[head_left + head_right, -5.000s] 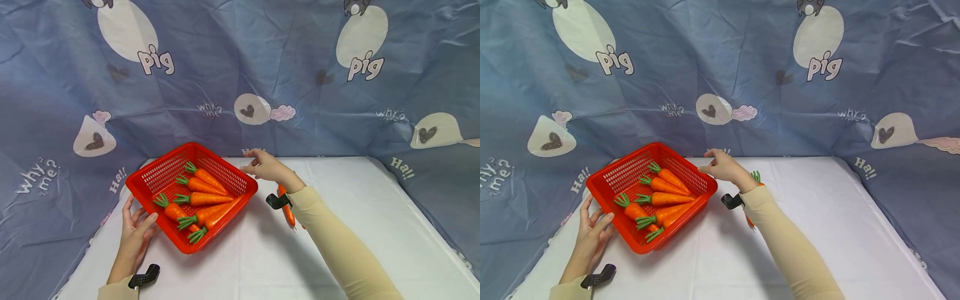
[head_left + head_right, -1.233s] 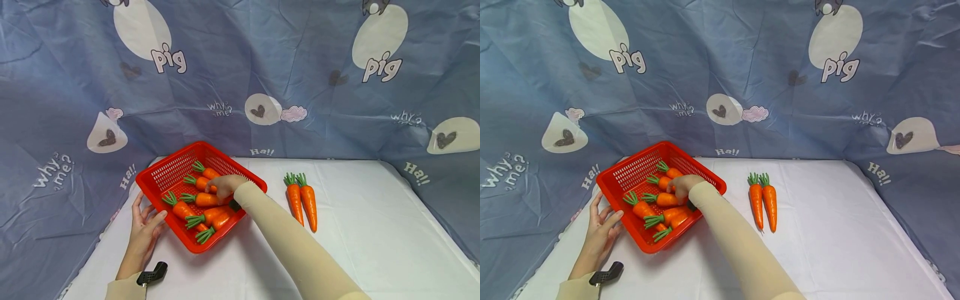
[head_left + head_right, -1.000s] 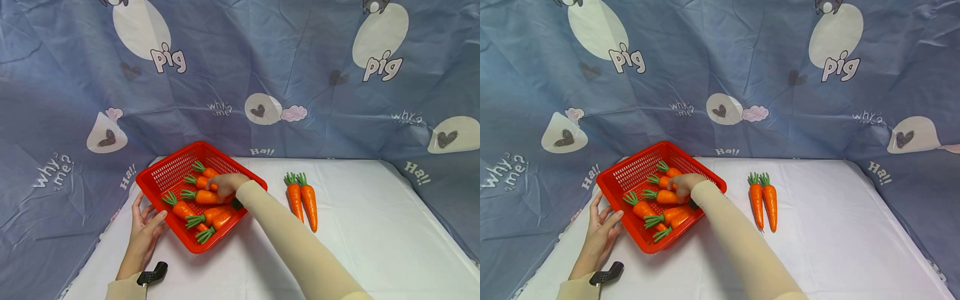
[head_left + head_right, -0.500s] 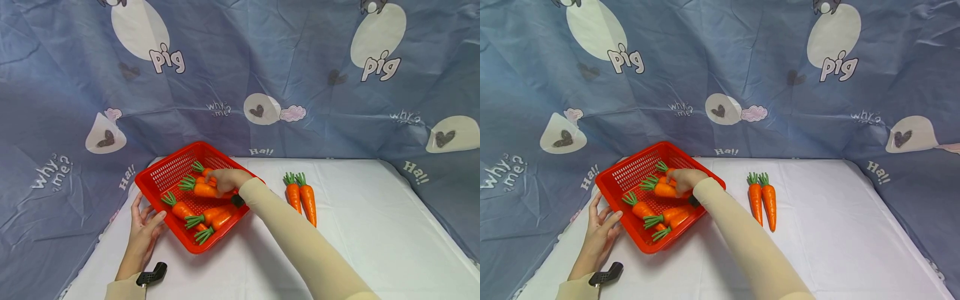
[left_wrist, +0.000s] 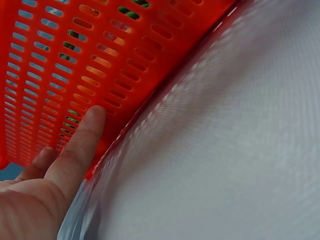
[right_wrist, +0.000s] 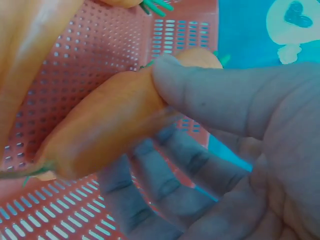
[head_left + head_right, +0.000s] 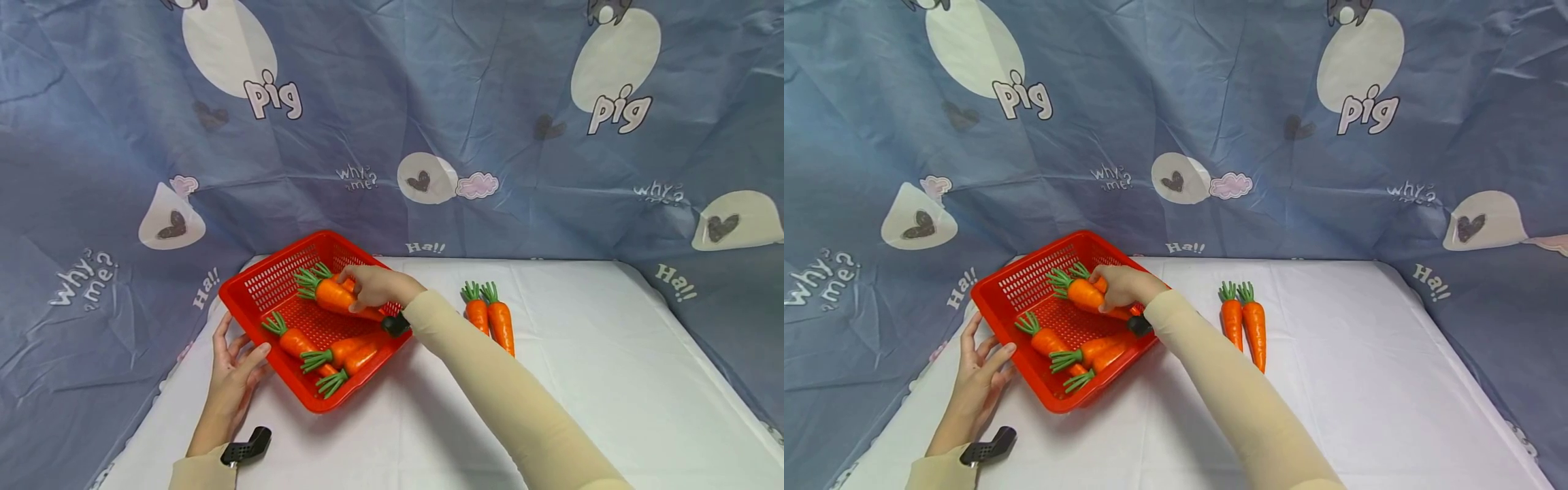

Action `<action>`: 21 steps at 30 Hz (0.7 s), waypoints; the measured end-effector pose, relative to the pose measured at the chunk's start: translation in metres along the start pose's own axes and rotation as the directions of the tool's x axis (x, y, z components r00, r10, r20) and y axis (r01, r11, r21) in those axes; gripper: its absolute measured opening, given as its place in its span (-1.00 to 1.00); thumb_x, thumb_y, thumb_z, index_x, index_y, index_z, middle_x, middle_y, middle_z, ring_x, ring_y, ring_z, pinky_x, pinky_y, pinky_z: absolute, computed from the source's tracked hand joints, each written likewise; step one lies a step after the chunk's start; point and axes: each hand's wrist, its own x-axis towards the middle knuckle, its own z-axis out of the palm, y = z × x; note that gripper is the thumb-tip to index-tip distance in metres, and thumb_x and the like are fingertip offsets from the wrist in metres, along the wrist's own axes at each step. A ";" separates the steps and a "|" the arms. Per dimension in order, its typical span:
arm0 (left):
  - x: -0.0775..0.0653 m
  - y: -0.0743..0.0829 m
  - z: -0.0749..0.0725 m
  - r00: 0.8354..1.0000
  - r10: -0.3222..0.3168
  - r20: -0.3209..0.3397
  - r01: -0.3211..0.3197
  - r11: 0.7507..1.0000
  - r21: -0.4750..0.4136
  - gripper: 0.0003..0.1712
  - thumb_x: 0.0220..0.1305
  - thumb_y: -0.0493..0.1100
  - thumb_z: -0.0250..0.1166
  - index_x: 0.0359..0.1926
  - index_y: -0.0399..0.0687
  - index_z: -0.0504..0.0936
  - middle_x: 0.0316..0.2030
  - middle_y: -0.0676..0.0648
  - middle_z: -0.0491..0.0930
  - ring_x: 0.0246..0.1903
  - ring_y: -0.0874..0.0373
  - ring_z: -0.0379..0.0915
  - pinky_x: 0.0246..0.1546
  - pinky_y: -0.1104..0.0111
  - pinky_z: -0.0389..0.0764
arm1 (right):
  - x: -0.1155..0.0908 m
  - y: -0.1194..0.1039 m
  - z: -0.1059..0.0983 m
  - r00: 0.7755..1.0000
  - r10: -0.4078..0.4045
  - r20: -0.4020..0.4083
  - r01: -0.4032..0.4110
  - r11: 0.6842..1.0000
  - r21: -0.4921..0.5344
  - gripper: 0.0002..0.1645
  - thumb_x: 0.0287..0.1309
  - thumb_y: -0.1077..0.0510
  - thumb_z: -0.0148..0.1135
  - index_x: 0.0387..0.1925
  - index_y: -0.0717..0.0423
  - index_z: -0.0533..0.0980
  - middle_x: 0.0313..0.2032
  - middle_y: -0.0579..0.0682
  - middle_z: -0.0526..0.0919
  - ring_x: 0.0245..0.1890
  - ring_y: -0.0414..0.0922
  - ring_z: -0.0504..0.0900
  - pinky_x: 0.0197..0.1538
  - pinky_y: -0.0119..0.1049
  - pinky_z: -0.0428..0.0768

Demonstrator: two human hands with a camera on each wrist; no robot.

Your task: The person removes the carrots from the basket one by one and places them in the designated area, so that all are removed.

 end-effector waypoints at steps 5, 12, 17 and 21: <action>0.000 -0.001 -0.001 1.000 0.018 0.011 -0.018 1.000 -0.024 0.06 0.54 -0.26 0.27 0.69 0.57 -0.18 0.32 0.01 0.32 0.12 0.32 0.62 -0.04 0.40 0.81 | -0.006 0.004 -0.003 0.998 -0.020 -0.061 0.026 0.994 0.107 -0.31 0.32 0.25 0.47 0.40 0.10 0.41 0.01 0.14 0.70 -0.02 -0.06 0.62 0.12 -0.29 0.59; 0.000 -0.001 -0.002 1.000 0.001 0.003 -0.001 1.000 0.000 0.07 0.54 -0.22 0.28 0.69 0.60 -0.19 0.33 0.04 0.32 0.13 0.34 0.58 -0.04 0.41 0.80 | -0.014 0.009 -0.007 0.993 -0.021 -0.115 0.039 0.988 0.151 -0.29 0.32 0.26 0.47 0.42 0.12 0.41 -0.01 0.14 0.71 -0.04 -0.05 0.62 0.13 -0.28 0.60; 0.001 -0.001 -0.001 1.000 -0.009 0.001 0.009 1.000 0.015 0.07 0.54 -0.19 0.29 0.68 0.61 -0.20 0.33 0.06 0.32 0.14 0.35 0.57 -0.04 0.42 0.80 | -0.017 0.012 -0.008 0.990 -0.015 -0.137 0.038 0.984 0.172 -0.28 0.35 0.23 0.46 0.45 0.12 0.39 0.02 0.16 0.65 -0.03 -0.01 0.58 0.11 -0.25 0.59; 0.001 -0.001 -0.002 1.000 -0.008 0.003 0.008 1.000 0.013 0.07 0.54 -0.20 0.29 0.69 0.61 -0.20 0.31 0.08 0.33 0.13 0.35 0.59 -0.04 0.42 0.80 | -0.021 0.014 -0.007 0.986 -0.007 -0.164 0.038 0.982 0.183 -0.28 0.35 0.21 0.46 0.45 0.10 0.40 0.07 0.17 0.66 0.03 0.01 0.61 0.18 -0.20 0.62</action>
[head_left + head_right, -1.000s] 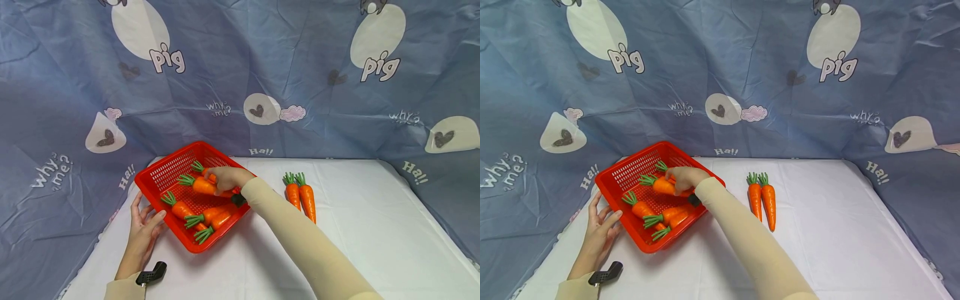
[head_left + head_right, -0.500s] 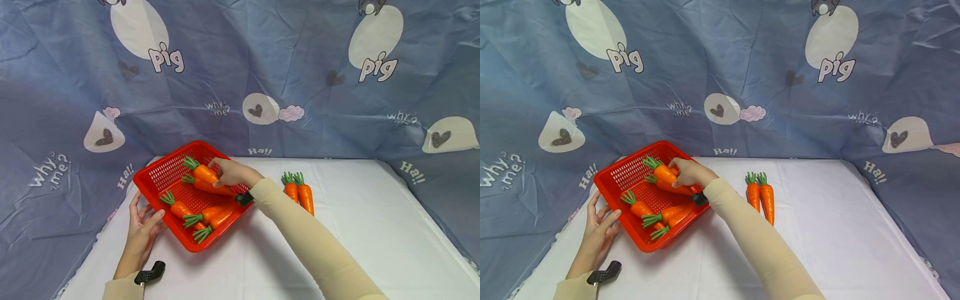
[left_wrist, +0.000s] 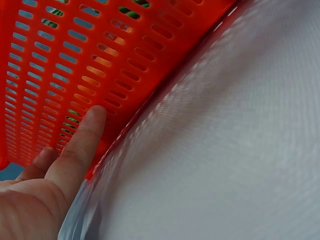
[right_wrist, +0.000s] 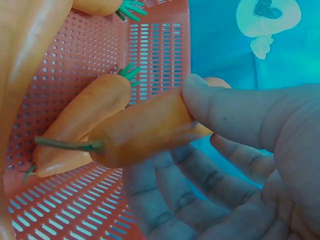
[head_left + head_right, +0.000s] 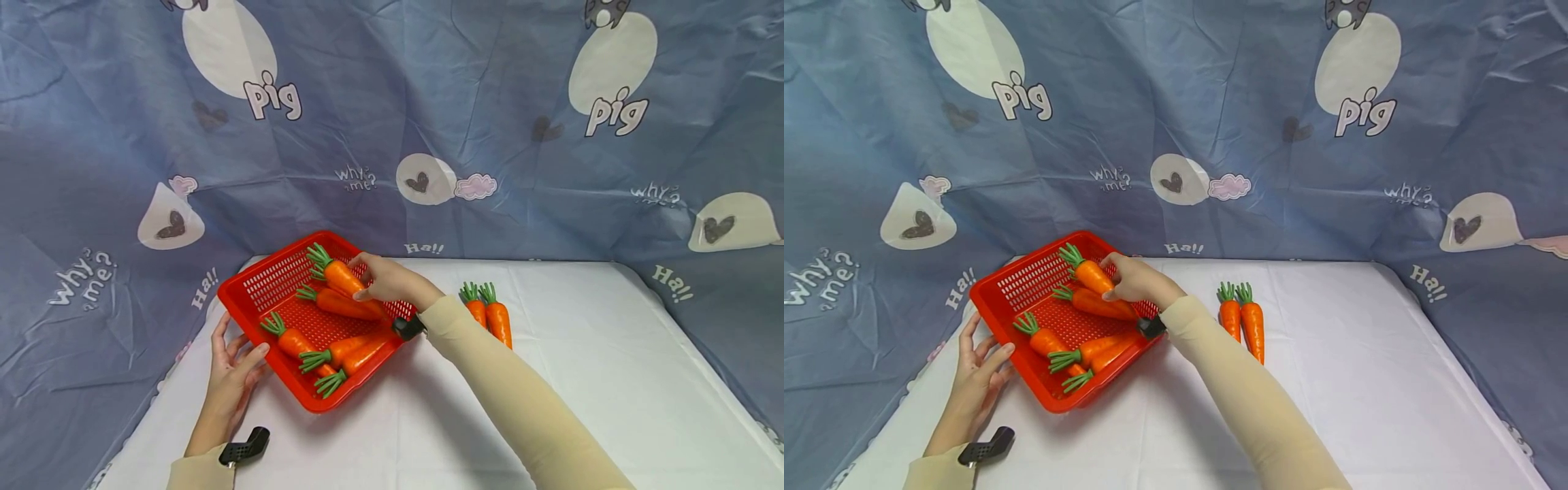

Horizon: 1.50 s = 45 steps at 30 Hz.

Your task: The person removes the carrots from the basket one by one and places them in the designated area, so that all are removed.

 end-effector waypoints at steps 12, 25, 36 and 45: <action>0.001 0.001 0.001 1.000 -0.019 -0.005 0.019 1.000 -0.020 0.09 0.53 -0.20 0.30 0.68 0.64 -0.20 0.34 0.05 0.32 0.14 0.33 0.60 -0.05 0.39 0.81 | -0.013 0.005 -0.003 0.998 0.024 -0.063 -0.021 0.999 0.047 -0.26 0.35 0.20 0.47 0.47 0.09 0.36 0.12 0.22 0.68 0.13 0.09 0.65 0.32 -0.04 0.62; 0.000 -0.002 -0.001 1.000 -0.005 0.008 0.005 1.000 0.000 0.10 0.54 -0.19 0.30 0.69 0.64 -0.23 0.32 0.08 0.31 0.14 0.33 0.58 -0.04 0.42 0.80 | -0.022 0.021 -0.008 0.992 0.055 -0.116 -0.045 0.995 0.091 -0.28 0.35 0.19 0.47 0.44 0.09 0.37 0.10 0.20 0.72 0.13 0.08 0.70 0.26 -0.07 0.65; 0.000 0.001 0.000 1.000 0.001 -0.001 -0.001 1.000 -0.023 0.08 0.53 -0.23 0.29 0.68 0.61 -0.19 0.31 0.04 0.33 0.07 0.36 0.63 -0.06 0.40 0.81 | -0.035 0.023 -0.016 0.988 0.059 -0.141 -0.045 0.994 0.100 -0.29 0.35 0.17 0.47 0.43 0.07 0.38 0.12 0.21 0.71 0.13 0.11 0.68 0.11 -0.14 0.68; 0.001 0.000 0.000 1.000 -0.009 -0.003 0.009 1.000 -0.012 0.09 0.53 -0.21 0.29 0.68 0.62 -0.20 0.32 0.05 0.33 0.10 0.35 0.63 -0.06 0.40 0.81 | -0.047 0.031 -0.022 0.986 0.065 -0.151 -0.041 0.988 0.151 -0.28 0.35 0.17 0.46 0.43 0.10 0.36 0.10 0.26 0.69 -0.07 0.08 0.76 -0.02 -0.24 0.71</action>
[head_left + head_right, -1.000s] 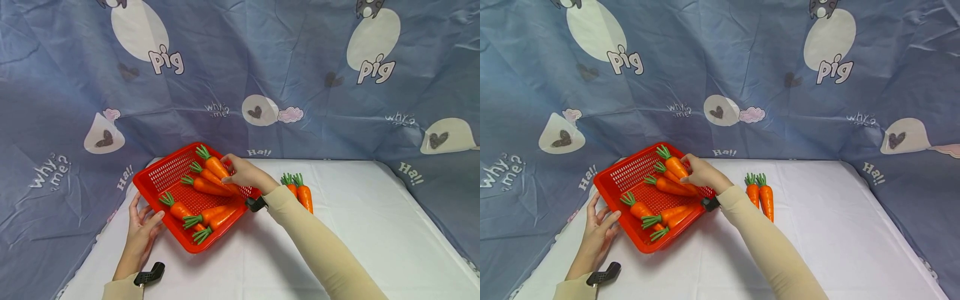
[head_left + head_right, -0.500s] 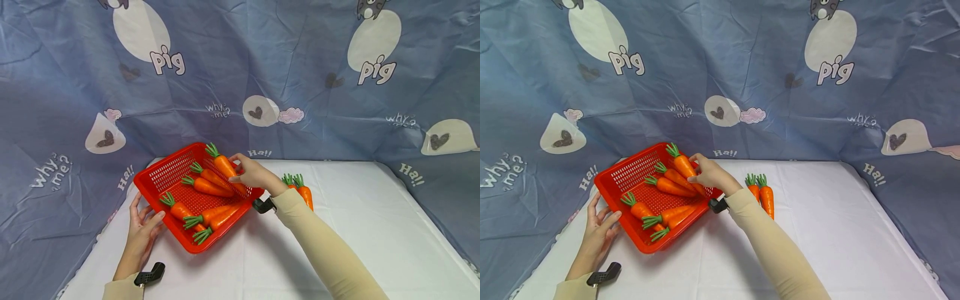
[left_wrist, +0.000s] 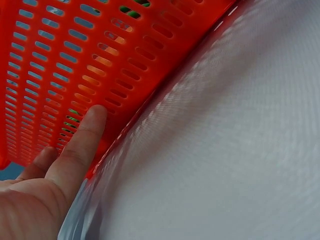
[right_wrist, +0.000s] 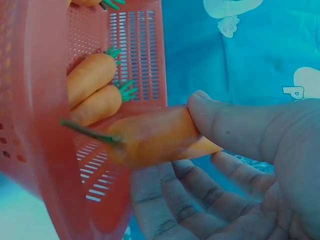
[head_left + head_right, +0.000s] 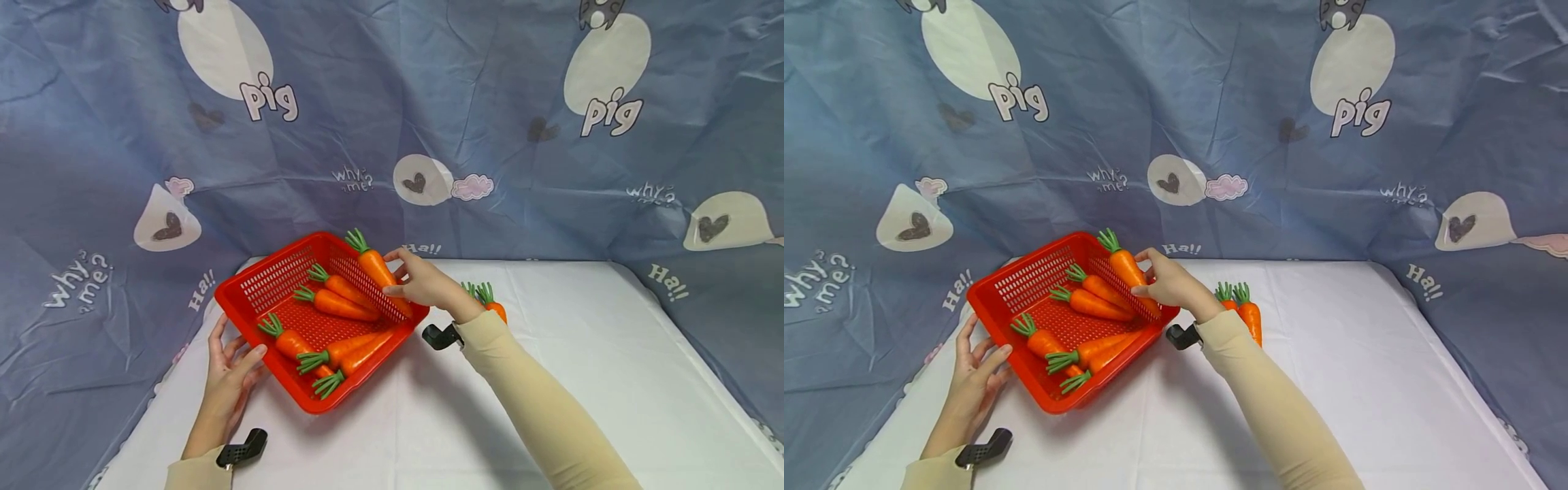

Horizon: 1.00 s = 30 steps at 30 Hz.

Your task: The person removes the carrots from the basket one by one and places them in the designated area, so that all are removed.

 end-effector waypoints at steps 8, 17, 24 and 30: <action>0.000 -0.001 -0.001 1.000 -0.011 -0.002 0.011 1.000 0.001 0.09 0.53 -0.20 0.30 0.68 0.63 -0.21 0.31 0.08 0.33 0.11 0.36 0.60 -0.06 0.41 0.81 | -0.009 0.008 -0.004 1.000 0.014 -0.014 -0.013 0.998 0.063 -0.28 0.36 0.18 0.46 0.44 0.10 0.36 0.10 0.26 0.65 -0.04 0.12 0.75 -0.06 -0.24 0.73; 0.000 -0.001 0.001 1.000 -0.007 -0.007 0.007 1.000 -0.010 0.08 0.53 -0.21 0.30 0.68 0.62 -0.19 0.28 0.08 0.34 0.11 0.35 0.59 -0.07 0.41 0.81 | -0.024 0.011 -0.011 0.999 0.039 -0.008 -0.037 0.984 0.173 -0.25 0.39 0.20 0.43 0.49 0.06 0.32 0.07 0.21 0.62 -0.12 0.03 0.71 -0.20 -0.30 0.67; 0.000 0.001 0.001 1.000 -0.010 -0.007 0.009 1.000 -0.019 0.08 0.53 -0.22 0.30 0.68 0.62 -0.18 0.29 0.08 0.33 0.11 0.36 0.57 -0.08 0.41 0.81 | -0.038 0.017 -0.025 0.996 0.073 -0.046 -0.061 0.974 0.219 -0.25 0.44 0.18 0.38 0.53 0.07 0.29 0.09 0.21 0.61 -0.01 0.06 0.70 -0.09 -0.28 0.70; 0.001 0.001 0.000 1.000 -0.020 -0.003 0.020 1.000 -0.015 0.09 0.53 -0.21 0.30 0.68 0.64 -0.20 0.30 0.10 0.32 0.13 0.35 0.56 -0.07 0.42 0.81 | -0.046 0.024 -0.027 0.992 0.110 -0.055 -0.092 0.959 0.267 -0.25 0.45 0.18 0.38 0.53 0.07 0.28 0.13 0.24 0.58 -0.03 0.03 0.71 0.01 -0.24 0.75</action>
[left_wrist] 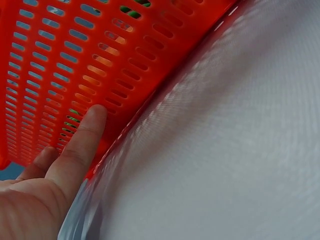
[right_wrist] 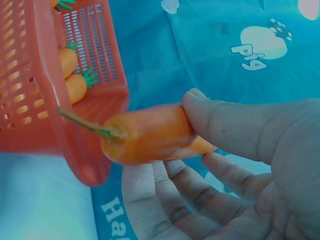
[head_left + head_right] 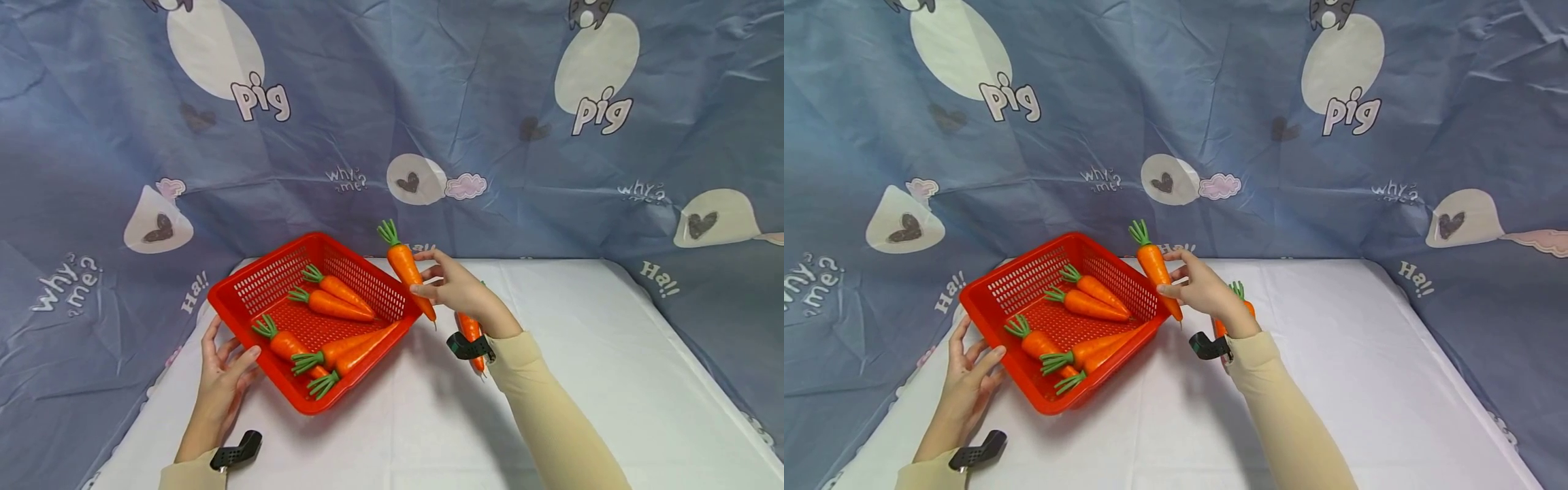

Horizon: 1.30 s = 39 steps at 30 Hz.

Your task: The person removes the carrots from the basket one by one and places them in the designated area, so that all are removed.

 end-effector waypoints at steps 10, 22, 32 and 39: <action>0.002 0.000 -0.001 1.000 -0.027 -0.016 0.027 1.000 0.005 0.09 0.53 -0.18 0.31 0.66 0.70 -0.20 0.34 0.14 0.32 0.22 0.29 0.47 -0.07 0.41 0.81 | -0.008 0.009 0.004 1.000 -0.008 -0.019 0.009 0.999 0.049 -0.24 0.44 0.19 0.38 0.54 0.08 0.28 0.14 0.28 0.59 -0.06 0.00 0.75 0.10 -0.15 0.80; 0.002 -0.002 -0.001 1.000 -0.012 -0.011 0.012 1.000 0.011 0.10 0.52 -0.20 0.31 0.67 0.66 -0.21 0.30 0.13 0.33 0.16 0.35 0.54 -0.08 0.42 0.81 | -0.018 0.023 -0.002 0.999 0.011 -0.043 -0.008 0.997 0.075 -0.25 0.46 0.17 0.36 0.55 0.02 0.28 0.18 0.27 0.59 -0.05 0.00 0.75 0.05 -0.22 0.77; 0.001 -0.001 -0.001 1.000 -0.001 -0.004 0.001 1.000 0.012 0.10 0.52 -0.21 0.31 0.68 0.62 -0.21 0.29 0.10 0.33 0.12 0.35 0.57 -0.09 0.42 0.81 | -0.026 0.040 -0.017 0.995 0.044 -0.094 -0.038 0.997 0.064 -0.22 0.44 0.15 0.38 0.56 0.03 0.27 0.21 0.30 0.56 -0.10 -0.01 0.71 0.03 -0.18 0.74; 0.001 0.000 0.000 1.000 0.000 0.000 0.000 1.000 0.011 0.10 0.53 -0.21 0.30 0.68 0.62 -0.21 0.30 0.11 0.32 0.15 0.34 0.54 -0.08 0.41 0.81 | -0.034 0.050 -0.026 0.993 0.050 -0.109 -0.045 0.998 0.042 -0.20 0.43 0.13 0.38 0.56 0.06 0.26 0.26 0.33 0.55 -0.11 -0.05 0.71 0.02 -0.22 0.72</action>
